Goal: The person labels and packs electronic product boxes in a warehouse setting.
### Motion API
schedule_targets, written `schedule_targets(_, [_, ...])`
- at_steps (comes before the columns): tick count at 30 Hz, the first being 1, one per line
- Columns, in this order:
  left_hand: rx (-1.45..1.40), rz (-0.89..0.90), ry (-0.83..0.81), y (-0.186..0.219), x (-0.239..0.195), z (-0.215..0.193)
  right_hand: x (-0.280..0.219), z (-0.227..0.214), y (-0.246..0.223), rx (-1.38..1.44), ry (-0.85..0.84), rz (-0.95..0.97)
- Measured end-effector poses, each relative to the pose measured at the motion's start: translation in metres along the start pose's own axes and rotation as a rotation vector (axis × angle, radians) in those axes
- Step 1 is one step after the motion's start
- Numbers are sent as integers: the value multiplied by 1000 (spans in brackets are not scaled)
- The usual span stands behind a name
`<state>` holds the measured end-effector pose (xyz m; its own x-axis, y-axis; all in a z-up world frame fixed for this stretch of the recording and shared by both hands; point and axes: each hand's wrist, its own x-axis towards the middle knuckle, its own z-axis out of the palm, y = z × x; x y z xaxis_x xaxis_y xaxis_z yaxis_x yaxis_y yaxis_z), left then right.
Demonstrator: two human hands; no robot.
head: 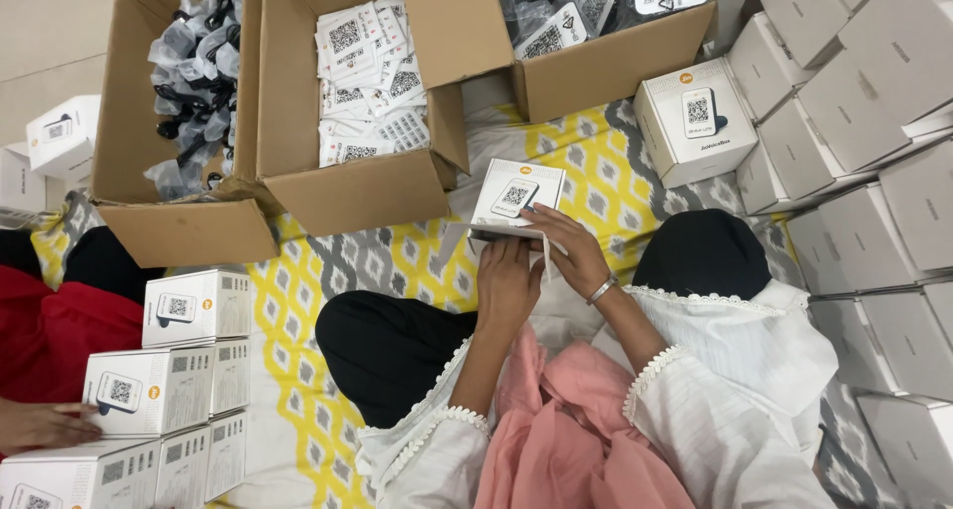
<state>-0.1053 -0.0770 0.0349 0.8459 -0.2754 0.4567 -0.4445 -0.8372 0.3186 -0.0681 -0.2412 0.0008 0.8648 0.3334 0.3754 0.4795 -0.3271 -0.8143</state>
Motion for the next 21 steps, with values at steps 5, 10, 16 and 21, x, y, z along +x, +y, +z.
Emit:
schedule_targets(5, [13,-150,-324,-38,-28,66,3,-6,-19,3,-21,14])
schedule_targets(10, [82,-75,-298,-43,-31,75,3,-8,-28,20,152,36])
schedule_targets(16, [79,-109,-363,-33,-43,84,54,-23,-53,-276,364,682])
schedule_targets(21, [101,-160,-393,-30,-45,85,90,-15,15,502,564,374])
